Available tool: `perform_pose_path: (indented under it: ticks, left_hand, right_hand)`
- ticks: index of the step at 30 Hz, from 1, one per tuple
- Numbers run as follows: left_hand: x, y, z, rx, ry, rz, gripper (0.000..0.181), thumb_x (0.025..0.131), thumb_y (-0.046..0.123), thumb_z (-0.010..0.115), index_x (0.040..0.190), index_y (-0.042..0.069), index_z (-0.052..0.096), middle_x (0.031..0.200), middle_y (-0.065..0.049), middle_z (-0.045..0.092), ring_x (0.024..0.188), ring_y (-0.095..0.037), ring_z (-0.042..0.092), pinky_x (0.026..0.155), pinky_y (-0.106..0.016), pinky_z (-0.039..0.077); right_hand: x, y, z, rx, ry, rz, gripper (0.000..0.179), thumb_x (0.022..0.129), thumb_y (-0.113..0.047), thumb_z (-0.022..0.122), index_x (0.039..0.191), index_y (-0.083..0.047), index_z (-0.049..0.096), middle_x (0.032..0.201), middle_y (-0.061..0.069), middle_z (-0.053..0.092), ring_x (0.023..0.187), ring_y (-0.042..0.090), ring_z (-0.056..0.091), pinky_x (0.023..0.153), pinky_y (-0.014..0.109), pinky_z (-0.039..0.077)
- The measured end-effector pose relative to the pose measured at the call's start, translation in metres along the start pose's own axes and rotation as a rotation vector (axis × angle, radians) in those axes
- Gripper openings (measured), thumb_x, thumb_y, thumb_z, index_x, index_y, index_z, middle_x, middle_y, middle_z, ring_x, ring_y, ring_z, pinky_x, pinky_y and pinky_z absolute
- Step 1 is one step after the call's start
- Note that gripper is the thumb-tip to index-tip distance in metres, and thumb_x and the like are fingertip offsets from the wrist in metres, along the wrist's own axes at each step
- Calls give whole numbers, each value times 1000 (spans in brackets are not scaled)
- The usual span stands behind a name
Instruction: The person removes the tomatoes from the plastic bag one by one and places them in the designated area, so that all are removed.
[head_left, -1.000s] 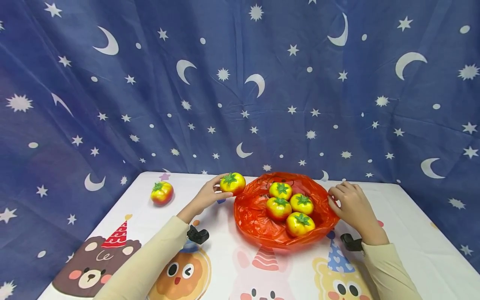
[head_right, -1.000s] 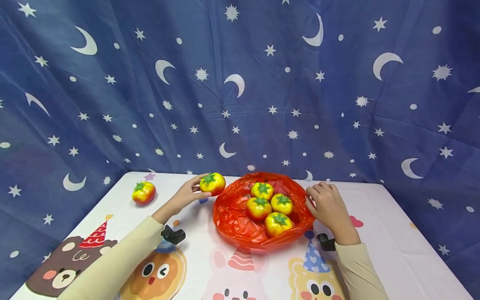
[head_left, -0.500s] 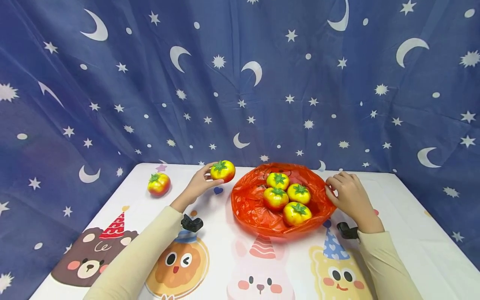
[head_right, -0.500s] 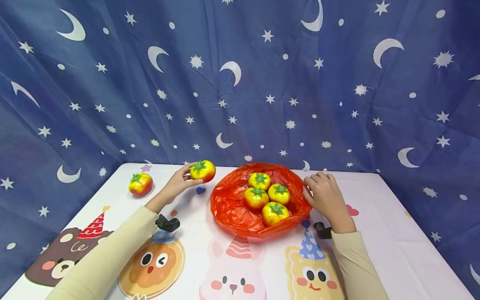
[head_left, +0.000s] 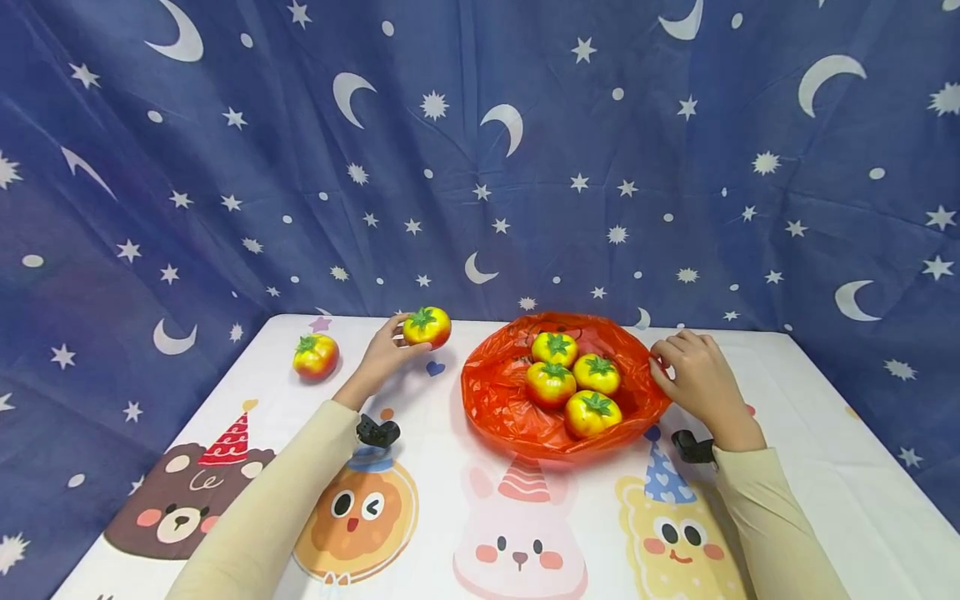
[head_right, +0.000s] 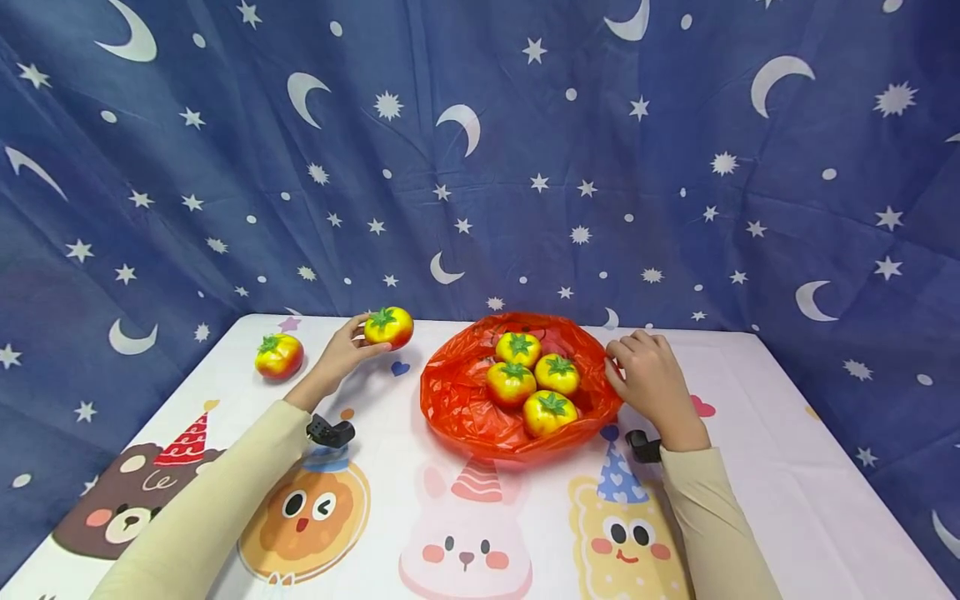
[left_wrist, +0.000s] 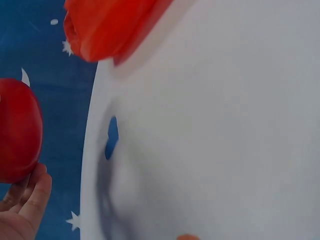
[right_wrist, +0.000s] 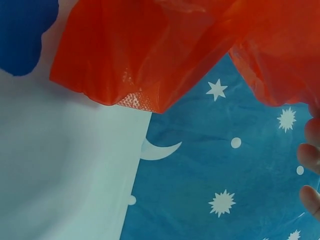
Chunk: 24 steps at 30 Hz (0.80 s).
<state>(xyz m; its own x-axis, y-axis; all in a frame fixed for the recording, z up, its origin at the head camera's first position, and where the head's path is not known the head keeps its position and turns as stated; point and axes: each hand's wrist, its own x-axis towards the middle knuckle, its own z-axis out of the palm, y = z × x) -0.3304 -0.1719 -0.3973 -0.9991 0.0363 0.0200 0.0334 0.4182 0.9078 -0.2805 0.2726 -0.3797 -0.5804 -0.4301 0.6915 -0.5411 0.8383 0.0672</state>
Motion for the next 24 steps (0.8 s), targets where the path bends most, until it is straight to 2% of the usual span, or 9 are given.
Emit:
perform_pose_path:
  ticks: [8, 24]
  left_hand:
    - [11, -14, -4, -1, 16, -42, 75, 84, 18, 69, 145, 5, 28, 147, -22, 34, 124, -38, 44, 106, -46, 40]
    - [21, -30, -8, 42, 25, -112, 75, 83, 20, 71, 145, 7, 30, 147, -21, 34, 132, -37, 37, 111, -48, 34]
  right_hand:
    - [-1, 1, 0, -1, -7, 10, 8, 70, -2, 69, 73, -4, 62, 62, 7, 58, 70, 24, 50, 67, 44, 44]
    - [-1, -1, 1, -2, -8, 16, 8, 71, -5, 68, 73, -5, 61, 62, 7, 58, 70, 24, 49, 67, 44, 43]
